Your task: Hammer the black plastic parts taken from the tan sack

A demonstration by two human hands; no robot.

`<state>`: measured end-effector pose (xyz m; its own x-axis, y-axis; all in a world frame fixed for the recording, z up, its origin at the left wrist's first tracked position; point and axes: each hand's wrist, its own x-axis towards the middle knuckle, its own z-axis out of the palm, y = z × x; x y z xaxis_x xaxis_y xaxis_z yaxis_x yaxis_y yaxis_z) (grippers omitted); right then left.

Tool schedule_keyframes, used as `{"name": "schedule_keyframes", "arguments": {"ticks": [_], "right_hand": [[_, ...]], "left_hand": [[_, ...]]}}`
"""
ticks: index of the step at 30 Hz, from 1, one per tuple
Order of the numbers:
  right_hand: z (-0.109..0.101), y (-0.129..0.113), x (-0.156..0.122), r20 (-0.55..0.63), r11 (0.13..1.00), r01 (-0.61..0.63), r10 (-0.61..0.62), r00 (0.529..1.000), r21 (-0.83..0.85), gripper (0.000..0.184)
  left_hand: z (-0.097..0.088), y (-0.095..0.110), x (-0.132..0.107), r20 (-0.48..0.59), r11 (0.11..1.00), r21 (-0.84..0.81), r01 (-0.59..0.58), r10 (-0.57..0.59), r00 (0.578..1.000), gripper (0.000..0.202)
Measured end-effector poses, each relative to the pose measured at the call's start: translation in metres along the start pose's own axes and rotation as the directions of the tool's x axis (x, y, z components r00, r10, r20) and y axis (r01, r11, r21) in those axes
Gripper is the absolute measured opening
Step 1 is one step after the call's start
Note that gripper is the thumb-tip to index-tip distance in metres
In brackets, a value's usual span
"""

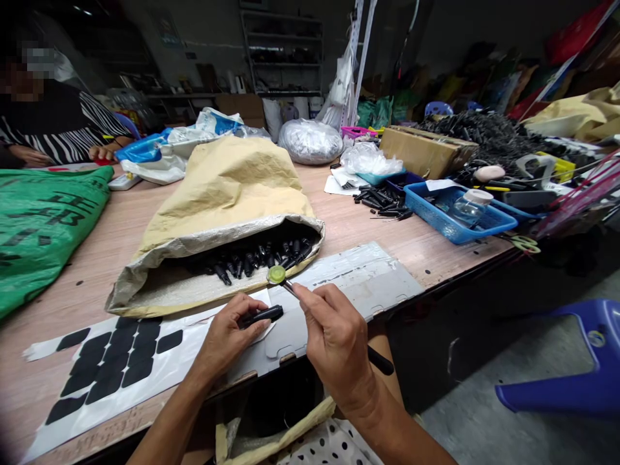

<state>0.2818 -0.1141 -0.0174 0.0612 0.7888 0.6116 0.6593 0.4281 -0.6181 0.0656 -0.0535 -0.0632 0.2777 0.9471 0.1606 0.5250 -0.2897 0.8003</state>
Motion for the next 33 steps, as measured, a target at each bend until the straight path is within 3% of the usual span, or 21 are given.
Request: {"name": "schedule_keyframes", "arguments": {"ticks": [4,6,9,12,15,18,21,23,25,27,29,33], "right_hand": [[0.008,0.005,-0.016,0.184,0.993,-0.010,0.032,0.982,-0.118,0.041],[0.007,0.009,-0.017,0.220,0.987,-0.027,0.062,0.973,-0.157,0.040],[-0.003,0.021,-0.008,0.109,0.973,-0.052,0.078,0.991,-0.223,0.038],[-0.013,0.047,0.002,0.013,0.913,-0.071,0.083,0.996,-0.402,0.036],[-0.018,0.076,0.003,0.012,0.799,-0.088,0.118,0.993,-0.595,0.030],[-0.019,0.086,0.002,0.003,0.742,-0.112,0.152,0.988,-0.661,0.028],[-0.013,0.069,0.009,0.039,0.847,-0.093,0.133,0.990,-0.523,0.026],[-0.004,0.053,0.018,0.210,0.970,-0.043,0.095,0.973,-0.238,0.027],[0.008,0.041,0.026,0.420,0.997,-0.079,0.067,0.905,0.012,0.030],[0.021,0.036,0.031,0.532,0.984,-0.132,0.050,0.845,0.116,0.032],[0.033,0.036,0.032,0.559,0.976,-0.155,0.044,0.828,0.151,0.029],[0.044,0.041,0.026,0.523,0.974,-0.135,0.019,0.852,0.184,0.020]], "left_hand": [[0.000,0.001,0.000,0.004,1.000,0.005,0.005,-0.005,1.000,0.015],[0.000,0.003,0.000,0.002,1.000,0.010,0.002,-0.002,1.000,0.015],[-0.001,0.006,0.000,0.002,0.999,0.033,-0.001,0.001,1.000,0.015],[-0.003,0.008,0.001,0.017,0.998,0.058,-0.010,0.009,1.000,0.019],[-0.004,0.007,0.001,0.028,0.999,0.049,-0.013,0.012,1.000,0.025],[-0.005,0.007,0.002,0.046,0.999,0.048,-0.022,0.020,0.999,0.026],[-0.005,0.006,0.001,0.063,0.998,0.053,-0.038,0.035,0.997,0.027],[-0.004,0.005,0.000,0.067,0.997,0.056,-0.046,0.042,0.997,0.028],[-0.004,0.003,-0.001,0.068,0.997,0.056,-0.056,0.052,0.996,0.028],[-0.004,0.000,-0.001,0.071,0.996,0.050,-0.069,0.066,0.995,0.029],[-0.004,-0.001,0.000,0.080,0.996,0.046,-0.082,0.078,0.994,0.031],[-0.004,-0.002,0.000,0.100,0.992,0.065,-0.111,0.104,0.990,0.032]]}}
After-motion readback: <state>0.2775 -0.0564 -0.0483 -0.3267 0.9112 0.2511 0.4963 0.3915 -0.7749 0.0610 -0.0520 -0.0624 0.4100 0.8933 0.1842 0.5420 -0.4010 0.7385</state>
